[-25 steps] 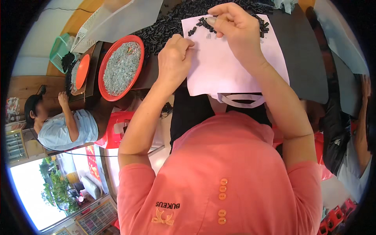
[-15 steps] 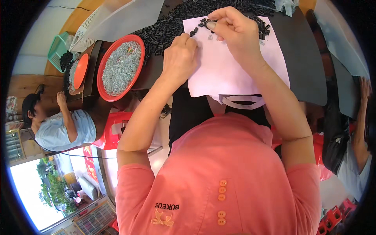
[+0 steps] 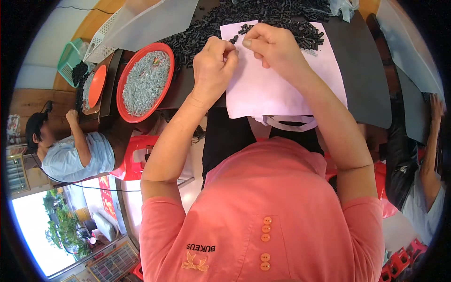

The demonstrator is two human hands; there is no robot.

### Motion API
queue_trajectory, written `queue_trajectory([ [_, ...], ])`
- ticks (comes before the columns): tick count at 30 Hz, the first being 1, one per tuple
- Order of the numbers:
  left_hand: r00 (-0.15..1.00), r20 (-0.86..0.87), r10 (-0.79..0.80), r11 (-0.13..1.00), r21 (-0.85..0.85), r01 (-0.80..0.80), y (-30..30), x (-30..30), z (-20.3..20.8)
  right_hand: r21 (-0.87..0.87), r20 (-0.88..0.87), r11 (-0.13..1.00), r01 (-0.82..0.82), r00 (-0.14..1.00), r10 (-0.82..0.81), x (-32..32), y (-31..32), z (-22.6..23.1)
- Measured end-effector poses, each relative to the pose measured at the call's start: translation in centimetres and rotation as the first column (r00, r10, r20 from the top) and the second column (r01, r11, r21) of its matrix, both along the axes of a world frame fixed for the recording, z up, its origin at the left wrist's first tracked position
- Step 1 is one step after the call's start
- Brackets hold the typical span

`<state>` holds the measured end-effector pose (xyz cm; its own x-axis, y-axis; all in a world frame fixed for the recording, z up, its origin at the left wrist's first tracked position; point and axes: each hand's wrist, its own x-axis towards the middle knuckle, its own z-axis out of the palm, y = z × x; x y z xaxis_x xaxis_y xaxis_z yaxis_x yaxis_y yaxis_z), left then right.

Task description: The person assembles small black plastic components by hand, fitting the pieces together and placing the assembled parts onto a sheet.

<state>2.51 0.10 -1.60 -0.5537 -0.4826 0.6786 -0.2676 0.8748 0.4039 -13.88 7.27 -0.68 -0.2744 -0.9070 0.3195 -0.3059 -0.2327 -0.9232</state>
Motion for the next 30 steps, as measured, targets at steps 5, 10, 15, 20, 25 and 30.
queue_trajectory([
  [5,0.994,-0.086,-0.063,0.996,0.065,0.069,0.5,-1.1,1.4,0.089,0.073,0.991,-0.102,0.993,0.096,-0.2,0.1,0.6],
  [10,0.990,-0.090,-0.107,0.985,0.128,0.118,0.2,-2.1,1.8,0.044,0.208,0.997,-0.071,0.976,0.060,-0.8,-0.2,0.5],
  [15,0.982,0.108,0.157,0.984,0.070,-0.165,-4.2,-1.9,2.4,-0.033,0.320,0.998,0.045,0.947,-0.033,-1.3,-0.5,0.8],
  [20,0.841,0.465,0.277,0.961,-0.139,-0.240,-3.9,-3.9,2.2,-0.061,0.363,0.996,0.063,0.931,-0.037,-1.2,-0.3,1.0],
  [25,0.800,0.553,0.234,0.971,-0.102,-0.214,-5.2,-5.4,2.2,-0.069,0.364,0.993,0.099,0.929,-0.067,-1.4,-0.5,0.9],
  [30,0.960,0.276,0.046,0.976,0.191,-0.102,-3.3,-3.7,2.8,-0.065,0.377,0.994,0.093,0.924,-0.062,-1.4,-0.5,1.2],
])
